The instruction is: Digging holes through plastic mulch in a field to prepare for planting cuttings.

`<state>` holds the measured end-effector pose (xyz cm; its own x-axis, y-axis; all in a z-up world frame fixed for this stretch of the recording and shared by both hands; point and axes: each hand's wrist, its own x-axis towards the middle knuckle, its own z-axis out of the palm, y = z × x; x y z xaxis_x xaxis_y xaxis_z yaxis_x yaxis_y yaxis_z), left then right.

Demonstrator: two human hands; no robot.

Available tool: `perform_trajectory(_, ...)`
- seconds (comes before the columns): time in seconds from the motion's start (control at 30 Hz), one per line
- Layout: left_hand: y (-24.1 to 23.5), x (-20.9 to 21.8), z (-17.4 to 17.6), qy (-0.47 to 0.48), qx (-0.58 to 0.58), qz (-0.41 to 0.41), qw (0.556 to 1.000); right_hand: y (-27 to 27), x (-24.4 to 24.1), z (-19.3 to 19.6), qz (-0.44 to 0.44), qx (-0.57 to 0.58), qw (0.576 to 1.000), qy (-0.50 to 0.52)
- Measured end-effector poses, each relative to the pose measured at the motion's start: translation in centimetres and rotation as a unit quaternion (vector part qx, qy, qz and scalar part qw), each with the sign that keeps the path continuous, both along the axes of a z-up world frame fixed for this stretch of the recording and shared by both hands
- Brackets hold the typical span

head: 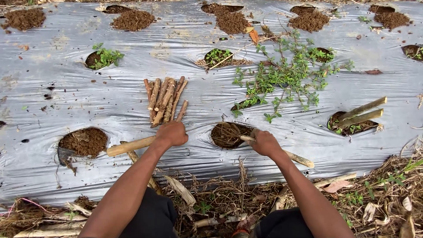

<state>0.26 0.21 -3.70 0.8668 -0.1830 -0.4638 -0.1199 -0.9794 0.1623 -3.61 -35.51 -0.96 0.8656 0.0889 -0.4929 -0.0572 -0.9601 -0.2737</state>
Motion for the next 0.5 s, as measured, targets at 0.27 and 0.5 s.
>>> perform_trajectory(0.27, -0.9, -0.8, -0.8, 0.033, -0.044, 0.004, 0.998, -1.4, 1.0, -4.6, 0.001, -0.010, 0.999, -0.035)
perform_trajectory(0.5, -2.1, -1.1, 0.6, 0.048, -0.162, 0.098, 0.981, -2.3, 1.6, -6.3, -0.024, 0.022, 0.999, -0.034)
